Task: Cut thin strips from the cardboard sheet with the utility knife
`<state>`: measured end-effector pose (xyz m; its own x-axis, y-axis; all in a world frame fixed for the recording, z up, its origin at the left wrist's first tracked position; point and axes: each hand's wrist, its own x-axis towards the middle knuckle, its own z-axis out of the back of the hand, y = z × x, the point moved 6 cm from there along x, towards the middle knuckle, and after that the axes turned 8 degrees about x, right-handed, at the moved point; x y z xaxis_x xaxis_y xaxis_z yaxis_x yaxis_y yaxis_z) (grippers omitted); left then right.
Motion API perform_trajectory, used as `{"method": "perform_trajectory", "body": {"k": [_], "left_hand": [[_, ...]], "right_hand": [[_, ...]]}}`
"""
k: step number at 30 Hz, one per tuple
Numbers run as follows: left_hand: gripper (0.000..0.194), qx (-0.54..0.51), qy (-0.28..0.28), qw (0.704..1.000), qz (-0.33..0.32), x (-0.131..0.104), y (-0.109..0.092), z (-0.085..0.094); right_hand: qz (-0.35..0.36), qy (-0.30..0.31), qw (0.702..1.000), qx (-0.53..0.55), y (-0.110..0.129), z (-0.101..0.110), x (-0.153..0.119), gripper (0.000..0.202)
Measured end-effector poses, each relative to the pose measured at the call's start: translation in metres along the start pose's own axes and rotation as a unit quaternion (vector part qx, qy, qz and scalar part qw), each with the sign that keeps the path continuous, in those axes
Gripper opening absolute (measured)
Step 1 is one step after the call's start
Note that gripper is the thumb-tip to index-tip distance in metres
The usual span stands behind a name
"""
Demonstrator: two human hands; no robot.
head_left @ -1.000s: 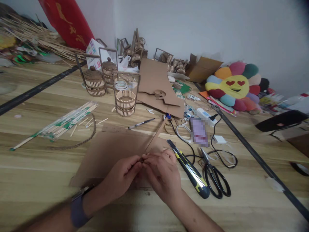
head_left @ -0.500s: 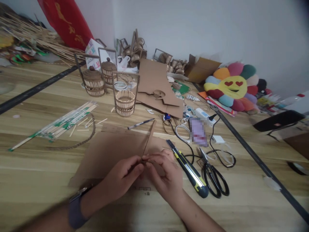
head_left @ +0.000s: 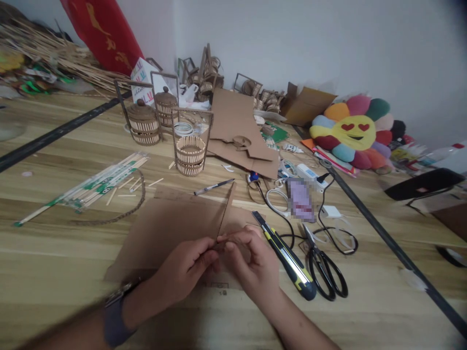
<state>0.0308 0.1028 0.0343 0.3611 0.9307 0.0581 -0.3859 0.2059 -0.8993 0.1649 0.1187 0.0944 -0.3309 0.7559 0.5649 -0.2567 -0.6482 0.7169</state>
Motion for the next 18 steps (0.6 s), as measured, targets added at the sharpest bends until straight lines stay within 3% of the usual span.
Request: {"method": "perform_trajectory", "body": {"k": [6,13,18], "left_hand": [[0.029,0.000,0.009,1.000,-0.004,0.000,-0.003,0.000],[0.033,0.021,-0.001,1.000,0.000,0.001,-0.002,0.000],[0.033,0.004,0.006,1.000,-0.011,0.001,-0.008,0.002]], "right_hand": [[-0.002,-0.006,1.000,0.015,-0.002,0.002,0.001,0.012],[0.147,0.039,0.982,-0.113,0.008,-0.002,-0.004,0.037],[0.171,0.067,0.972,-0.149,0.009,-0.001,-0.005,0.033]]}}
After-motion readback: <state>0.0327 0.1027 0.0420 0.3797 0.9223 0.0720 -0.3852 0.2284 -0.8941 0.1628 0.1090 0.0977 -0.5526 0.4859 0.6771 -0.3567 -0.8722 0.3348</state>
